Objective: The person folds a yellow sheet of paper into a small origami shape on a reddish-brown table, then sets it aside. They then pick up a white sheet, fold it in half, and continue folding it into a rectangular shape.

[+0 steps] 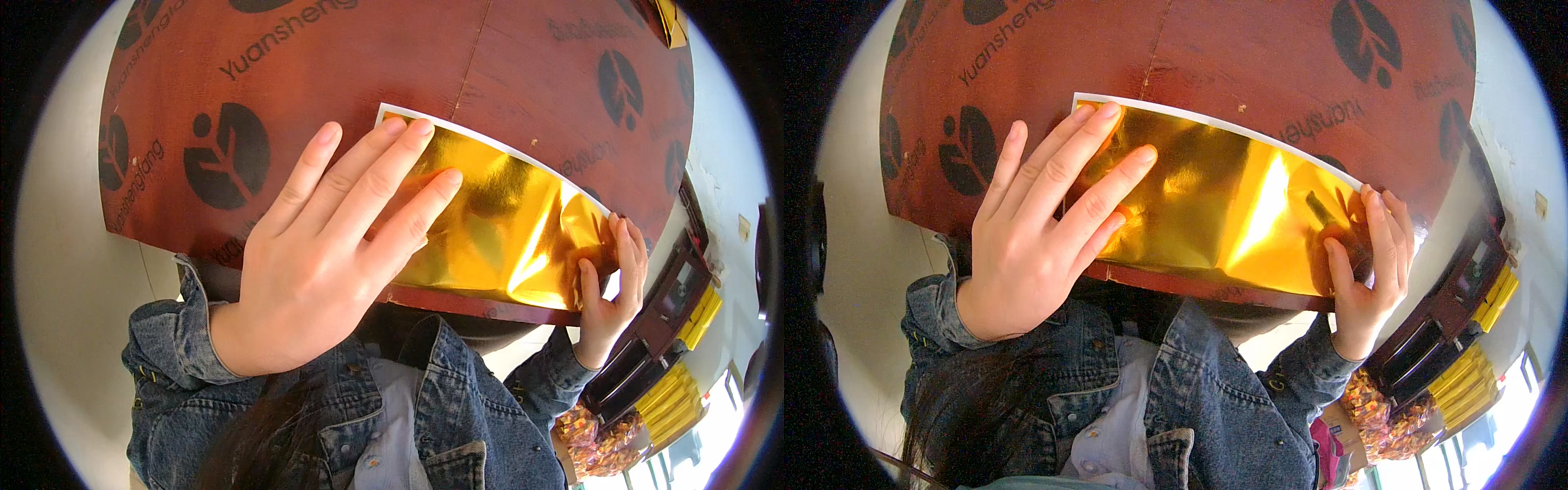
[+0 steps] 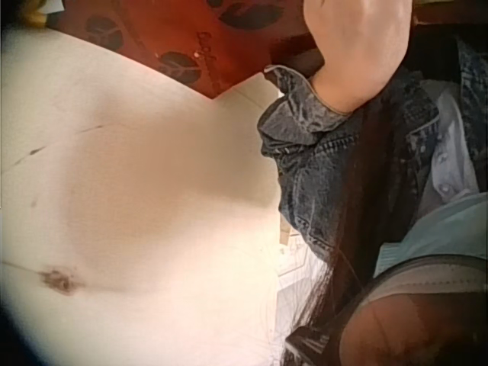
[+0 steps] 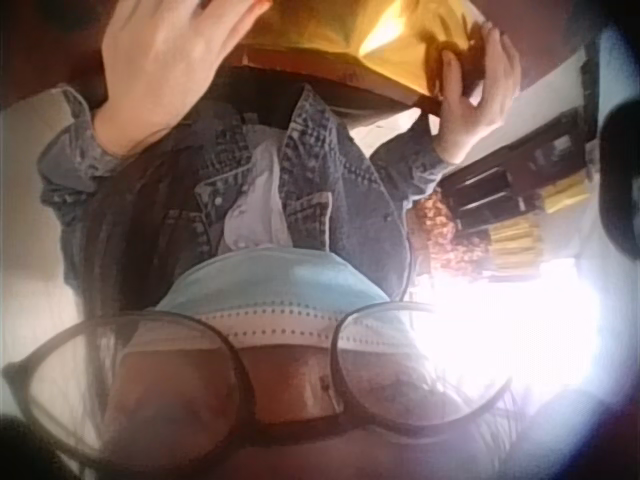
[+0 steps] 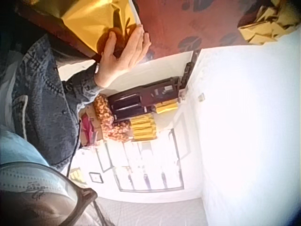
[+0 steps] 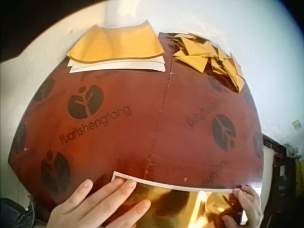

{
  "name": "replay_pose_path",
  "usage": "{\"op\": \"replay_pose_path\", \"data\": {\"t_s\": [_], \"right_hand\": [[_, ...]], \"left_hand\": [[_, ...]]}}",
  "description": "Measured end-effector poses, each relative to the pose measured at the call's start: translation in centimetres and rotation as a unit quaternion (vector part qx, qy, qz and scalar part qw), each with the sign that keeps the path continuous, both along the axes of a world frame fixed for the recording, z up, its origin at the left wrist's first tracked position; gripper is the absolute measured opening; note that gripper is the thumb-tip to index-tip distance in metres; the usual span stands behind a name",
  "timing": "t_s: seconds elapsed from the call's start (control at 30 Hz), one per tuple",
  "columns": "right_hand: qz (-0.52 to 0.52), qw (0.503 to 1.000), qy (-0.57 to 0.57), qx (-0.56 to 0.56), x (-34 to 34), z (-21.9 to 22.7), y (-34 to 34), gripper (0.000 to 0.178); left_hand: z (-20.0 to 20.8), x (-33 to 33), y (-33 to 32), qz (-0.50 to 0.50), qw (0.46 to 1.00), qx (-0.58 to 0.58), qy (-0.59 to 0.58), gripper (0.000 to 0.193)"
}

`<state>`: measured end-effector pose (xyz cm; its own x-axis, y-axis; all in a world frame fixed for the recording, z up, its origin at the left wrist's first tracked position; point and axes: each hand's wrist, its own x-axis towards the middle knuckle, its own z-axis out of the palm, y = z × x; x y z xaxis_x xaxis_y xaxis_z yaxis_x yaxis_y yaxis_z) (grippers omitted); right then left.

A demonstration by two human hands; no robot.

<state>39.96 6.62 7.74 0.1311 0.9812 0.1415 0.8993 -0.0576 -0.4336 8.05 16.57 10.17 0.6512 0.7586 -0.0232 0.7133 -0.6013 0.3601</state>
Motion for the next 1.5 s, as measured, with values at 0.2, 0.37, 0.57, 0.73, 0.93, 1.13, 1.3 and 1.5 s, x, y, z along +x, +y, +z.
{"op": "replay_pose_path", "data": {"t_s": [0.2,0.37,0.57,0.73,0.93,1.13,1.3,1.5], "right_hand": [[0.035,0.998,-0.049,0.023,0.0,0.1,0.6,0.052],[0.032,0.998,-0.05,0.019,-0.1,0.3,0.6,0.054],[0.044,0.997,-0.051,0.022,-0.2,0.2,0.6,0.055],[0.064,0.996,-0.055,0.007,-0.1,0.4,0.8,0.05],[0.061,0.997,-0.05,-0.017,-0.2,0.2,0.7,0.048],[0.049,0.999,-0.015,-0.019,-0.1,-0.3,0.4,0.051],[0.041,0.999,-0.024,-0.025,-0.1,-0.4,0.4,0.052],[0.028,0.997,-0.04,-0.067,-0.2,0.0,0.2,0.045]], "left_hand": [[0.8,0.2,0.7,0.0,1.0,-0.009,0.006,0.063],[1.1,-0.5,0.6,0.002,0.999,-0.044,0.006,0.064],[0.4,-0.8,-0.1,0.012,0.998,-0.054,-0.016,0.065],[0.6,-0.9,-0.4,0.007,0.999,-0.031,0.009,0.065],[0.7,-1.1,-0.6,-0.004,0.999,-0.031,0.043,0.06],[0.3,-0.6,-1.0,-0.002,0.998,-0.036,0.043,0.059],[0.1,-0.3,-1.3,0.002,0.998,-0.033,0.049,0.058],[-0.2,-0.1,-1.7,0.001,0.998,-0.019,0.055,0.057]]}}
